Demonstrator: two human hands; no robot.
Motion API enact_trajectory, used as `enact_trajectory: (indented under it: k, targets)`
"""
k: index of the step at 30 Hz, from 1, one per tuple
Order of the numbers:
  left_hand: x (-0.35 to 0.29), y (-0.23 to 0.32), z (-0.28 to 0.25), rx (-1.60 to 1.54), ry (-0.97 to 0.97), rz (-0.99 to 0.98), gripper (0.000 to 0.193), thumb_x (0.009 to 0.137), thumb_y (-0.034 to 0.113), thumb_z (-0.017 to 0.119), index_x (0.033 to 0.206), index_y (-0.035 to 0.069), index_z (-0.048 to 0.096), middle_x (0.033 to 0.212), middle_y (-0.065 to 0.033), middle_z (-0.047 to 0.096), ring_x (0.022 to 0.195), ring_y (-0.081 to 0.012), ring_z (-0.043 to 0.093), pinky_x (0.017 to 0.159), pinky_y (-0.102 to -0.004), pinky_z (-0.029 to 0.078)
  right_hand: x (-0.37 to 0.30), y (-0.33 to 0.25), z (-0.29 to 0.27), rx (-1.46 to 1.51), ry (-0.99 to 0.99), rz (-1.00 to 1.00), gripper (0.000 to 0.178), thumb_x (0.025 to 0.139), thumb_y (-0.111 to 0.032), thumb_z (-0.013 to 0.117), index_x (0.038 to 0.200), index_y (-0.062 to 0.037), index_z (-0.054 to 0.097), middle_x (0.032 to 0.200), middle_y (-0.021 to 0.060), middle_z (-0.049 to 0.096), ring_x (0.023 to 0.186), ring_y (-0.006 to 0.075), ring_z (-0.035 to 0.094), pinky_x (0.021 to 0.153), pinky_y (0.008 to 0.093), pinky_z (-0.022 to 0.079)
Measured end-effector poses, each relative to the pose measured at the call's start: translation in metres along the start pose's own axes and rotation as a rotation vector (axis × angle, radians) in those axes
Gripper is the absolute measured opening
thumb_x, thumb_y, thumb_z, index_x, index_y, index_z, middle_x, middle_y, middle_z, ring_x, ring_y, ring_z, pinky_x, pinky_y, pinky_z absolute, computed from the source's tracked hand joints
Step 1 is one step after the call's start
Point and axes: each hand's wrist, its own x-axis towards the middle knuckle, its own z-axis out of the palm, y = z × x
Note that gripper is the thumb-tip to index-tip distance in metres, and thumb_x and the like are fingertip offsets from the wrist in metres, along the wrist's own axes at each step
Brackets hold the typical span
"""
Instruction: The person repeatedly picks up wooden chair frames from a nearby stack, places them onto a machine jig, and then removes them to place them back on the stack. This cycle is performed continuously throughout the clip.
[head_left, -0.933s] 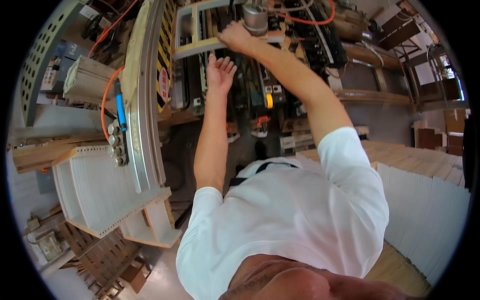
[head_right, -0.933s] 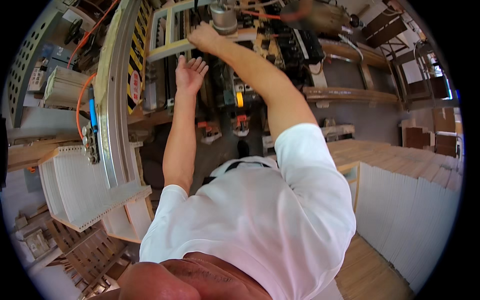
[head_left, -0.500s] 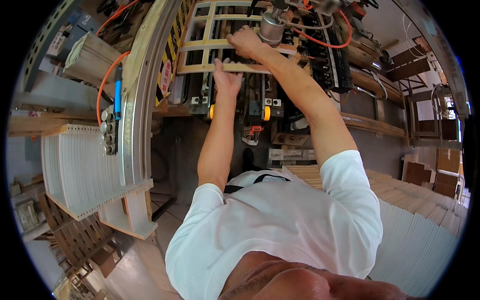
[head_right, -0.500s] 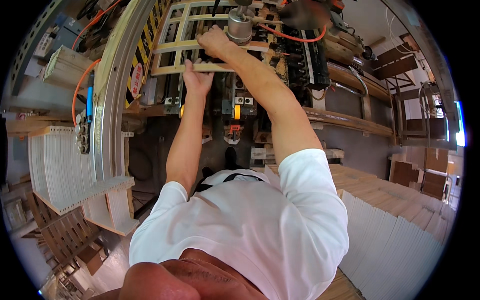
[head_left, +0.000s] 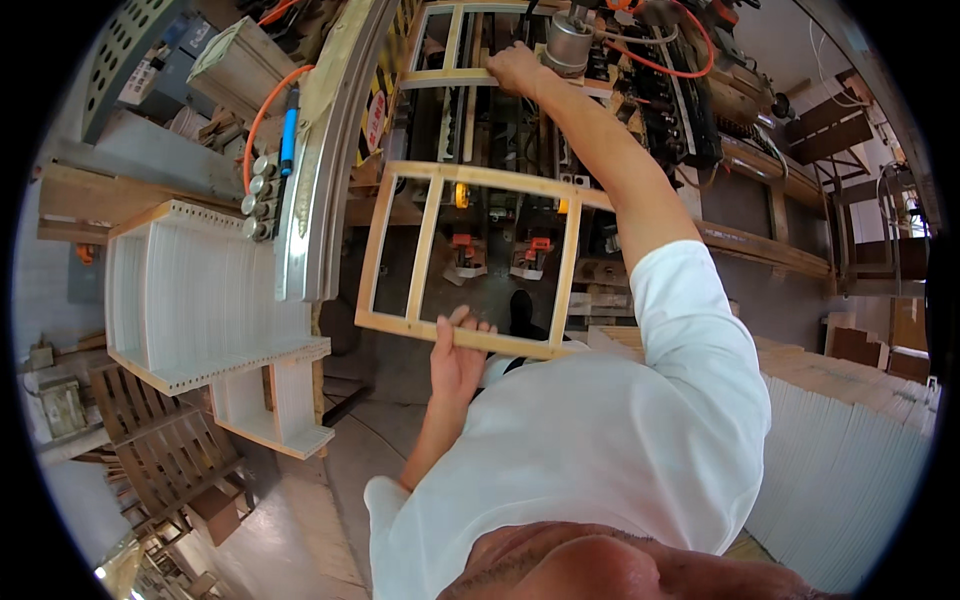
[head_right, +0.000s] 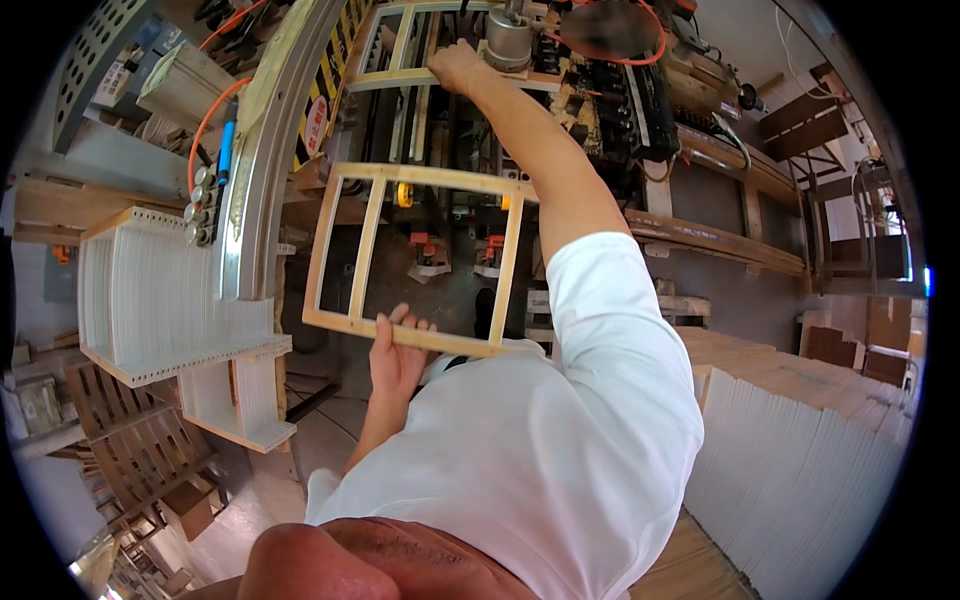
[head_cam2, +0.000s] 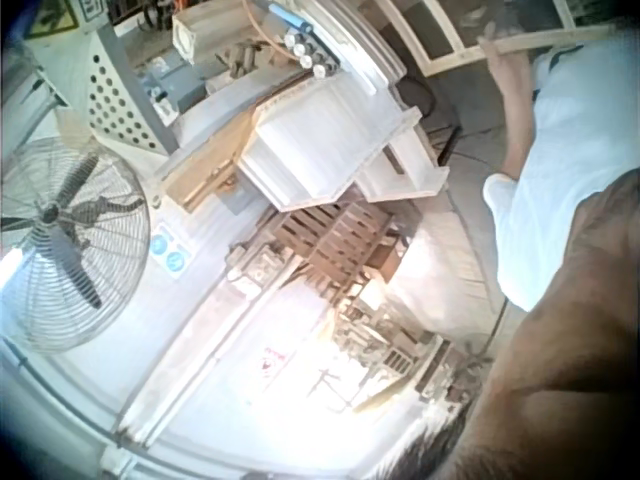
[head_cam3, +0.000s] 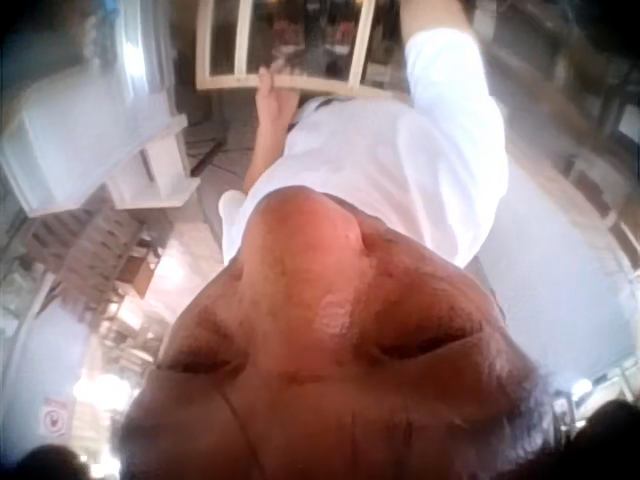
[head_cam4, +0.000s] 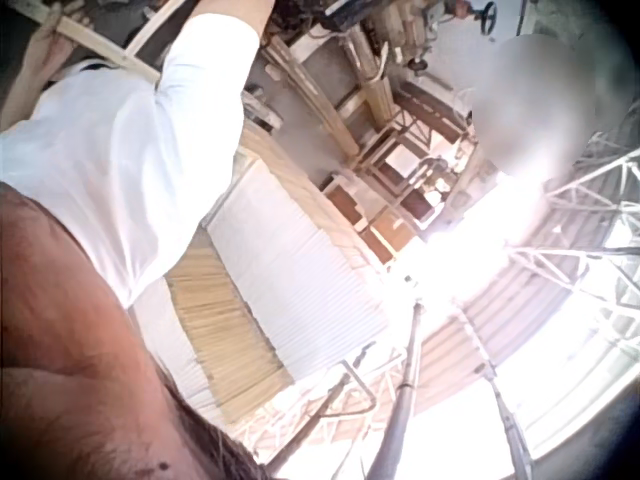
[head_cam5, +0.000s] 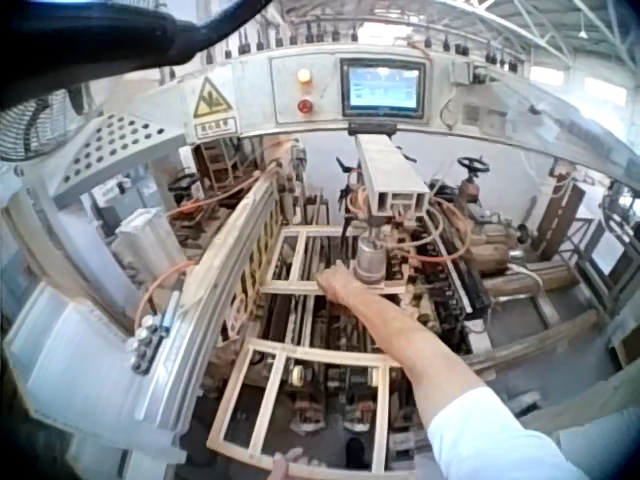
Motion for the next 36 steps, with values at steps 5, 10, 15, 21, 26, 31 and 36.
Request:
enact_trajectory:
  k: [5, 10, 15, 21, 26, 31, 36]
  targets:
    - [-0.064, 0.012, -0.042, -0.018, 0.060, 0.079, 0.038, 0.096, 0.039, 0.048, 0.110, 0.005, 0.056, 0.086, -0.0051, 0.057, 0.094, -0.0247, 0.054, 0.099, -0.0443, 0.039, 0.007, -0.010, 0.007, 0.051, 0.048, 0.112, 0.021, 0.081, -0.008, 0.061, 0.102, -0.0087, 0.063, 0.095, 0.0124, 0.067, 0.091, 0.0298, 0.064, 0.078, 0.0451, 0.048]
    - [-0.091, 0.026, -0.100, -0.035, 0.348, 0.205, 0.032, 0.095, 0.036, 0.050, 0.097, 0.005, 0.056, 0.083, -0.0046, 0.054, 0.087, -0.0229, 0.053, 0.096, -0.0420, 0.041, 0.024, -0.001, 0.032, 0.171, 0.115, 0.114, 0.028, 0.081, -0.007, 0.059, 0.109, -0.0066, 0.058, 0.097, 0.0150, 0.066, 0.090, 0.0328, 0.064, 0.071, 0.0442, 0.054]
    - [-0.085, 0.029, -0.174, -0.070, 0.626, 0.242, 0.030, 0.094, 0.034, 0.054, 0.089, 0.005, 0.053, 0.075, -0.0059, 0.053, 0.081, -0.0231, 0.054, 0.086, -0.0418, 0.046, 0.019, -0.008, 0.020, 0.206, 0.070, 0.130, 0.031, 0.081, -0.007, 0.059, 0.112, -0.0057, 0.055, 0.103, 0.0171, 0.064, 0.095, 0.0329, 0.063, 0.074, 0.0445, 0.054]
    - [-0.059, 0.027, -0.206, 0.030, 0.724, 0.266, 0.022, 0.096, 0.027, 0.051, 0.088, 0.007, 0.052, 0.076, -0.0045, 0.052, 0.078, -0.0232, 0.054, 0.083, -0.0423, 0.048, 0.026, -0.003, 0.012, 0.142, 0.022, 0.000, 0.026, 0.075, -0.006, 0.062, 0.102, -0.0074, 0.064, 0.098, 0.0129, 0.066, 0.095, 0.0308, 0.064, 0.077, 0.0428, 0.050]
    - [-0.048, 0.021, -0.220, 0.040, 0.687, 0.305, 0.020, 0.096, 0.027, 0.051, 0.089, 0.008, 0.052, 0.076, -0.0040, 0.052, 0.078, -0.0231, 0.055, 0.081, -0.0416, 0.049, 0.018, -0.001, 0.005, 0.124, 0.028, -0.056, 0.019, 0.074, -0.006, 0.062, 0.092, -0.0090, 0.066, 0.092, 0.0117, 0.067, 0.091, 0.0300, 0.064, 0.082, 0.0436, 0.044]
    - [-0.044, 0.015, -0.212, 0.080, 0.716, 0.318, 0.020, 0.096, 0.028, 0.052, 0.089, 0.010, 0.053, 0.078, -0.0027, 0.054, 0.082, -0.0226, 0.057, 0.078, -0.0396, 0.049, 0.015, 0.006, 0.009, 0.131, 0.048, -0.050, 0.015, 0.073, -0.003, 0.060, 0.087, -0.0078, 0.063, 0.086, 0.0124, 0.067, 0.084, 0.0309, 0.064, 0.088, 0.0456, 0.039]
    - [-0.049, 0.012, -0.212, 0.030, 0.797, 0.319, 0.021, 0.095, 0.031, 0.054, 0.089, 0.012, 0.053, 0.081, -0.0009, 0.056, 0.087, -0.0217, 0.058, 0.083, -0.0408, 0.045, 0.009, -0.001, -0.002, 0.083, 0.022, -0.031, 0.019, 0.076, -0.007, 0.061, 0.093, -0.0103, 0.067, 0.097, 0.0111, 0.067, 0.093, 0.0287, 0.064, 0.085, 0.0439, 0.040]
